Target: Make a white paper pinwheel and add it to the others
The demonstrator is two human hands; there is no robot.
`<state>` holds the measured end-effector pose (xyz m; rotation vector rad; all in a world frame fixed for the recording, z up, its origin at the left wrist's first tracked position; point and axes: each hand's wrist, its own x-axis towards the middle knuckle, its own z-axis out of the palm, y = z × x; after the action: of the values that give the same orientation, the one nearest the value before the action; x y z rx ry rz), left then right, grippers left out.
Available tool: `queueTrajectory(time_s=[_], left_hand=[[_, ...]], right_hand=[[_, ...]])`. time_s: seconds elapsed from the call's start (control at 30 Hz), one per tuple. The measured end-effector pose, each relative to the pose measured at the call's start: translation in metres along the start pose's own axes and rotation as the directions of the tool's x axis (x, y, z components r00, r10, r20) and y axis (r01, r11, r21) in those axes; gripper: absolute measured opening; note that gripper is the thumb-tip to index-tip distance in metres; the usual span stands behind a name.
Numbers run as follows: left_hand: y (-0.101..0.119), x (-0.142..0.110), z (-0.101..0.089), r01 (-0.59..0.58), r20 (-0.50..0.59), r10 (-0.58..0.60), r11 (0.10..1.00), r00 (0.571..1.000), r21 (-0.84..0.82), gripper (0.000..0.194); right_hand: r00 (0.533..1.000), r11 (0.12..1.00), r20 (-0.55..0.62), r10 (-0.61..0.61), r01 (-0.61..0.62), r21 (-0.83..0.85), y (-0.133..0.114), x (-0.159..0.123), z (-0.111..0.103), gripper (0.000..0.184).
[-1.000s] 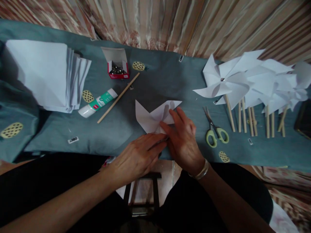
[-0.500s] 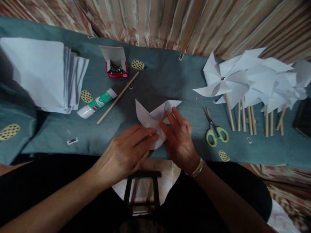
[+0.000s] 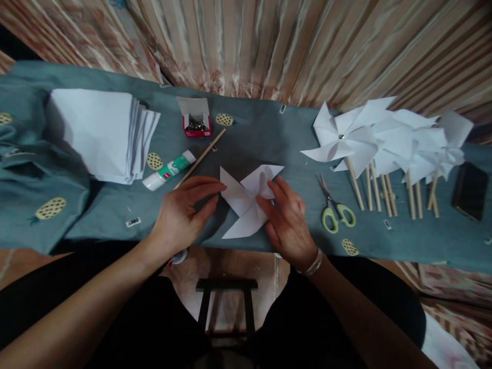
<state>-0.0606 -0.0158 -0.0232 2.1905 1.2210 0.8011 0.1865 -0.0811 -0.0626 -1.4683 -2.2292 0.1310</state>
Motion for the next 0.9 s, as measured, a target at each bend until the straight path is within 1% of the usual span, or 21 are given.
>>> queueTrajectory(time_s=[0.1,0.23,0.33,0.43,0.57,0.67,0.77,0.9], left_hand=[[0.0,0.001,0.001,0.02,0.001,-0.02,1.0,1.0,-0.014,0.023],[0.004,0.004,0.002,0.032,0.004,-0.031,0.999,0.999,-0.03,0.023],[0.006,0.006,0.002,0.033,0.0,-0.033,0.999,0.999,-0.011,0.024],[0.006,0.007,0.003,0.039,-0.001,-0.039,0.999,0.999,0.013,0.025],[0.006,0.007,0.004,0.027,0.006,-0.028,0.999,1.0,0.03,0.026],[0.007,0.008,0.004,0.014,-0.002,-0.014,0.999,1.0,0.032,0.025],[0.007,0.008,0.004,0.008,-0.007,-0.008,1.0,1.0,0.028,0.024],[0.007,0.007,0.003,0.003,-0.006,-0.003,1.0,1.0,-0.001,0.024]], right_hand=[[1.0,0.999,-0.007,-0.003,0.004,0.034,0.001,0.002,-0.004,0.057],[1.0,0.99,-0.023,0.02,-0.017,0.142,0.0,0.005,-0.009,0.057],[0.998,0.974,-0.027,0.051,-0.044,0.222,0.0,0.007,-0.011,0.056],[0.997,0.964,-0.024,0.067,-0.058,0.261,0.001,0.007,-0.011,0.052],[0.997,0.951,0.007,0.074,-0.073,0.301,0.003,0.007,-0.011,0.047],[0.994,0.934,0.033,0.102,-0.107,0.34,0.004,0.008,-0.012,0.048],[0.992,0.928,0.026,0.124,-0.125,0.352,0.005,0.009,-0.014,0.05],[0.995,0.96,0.008,0.095,-0.094,0.263,0.006,0.009,-0.017,0.051]])
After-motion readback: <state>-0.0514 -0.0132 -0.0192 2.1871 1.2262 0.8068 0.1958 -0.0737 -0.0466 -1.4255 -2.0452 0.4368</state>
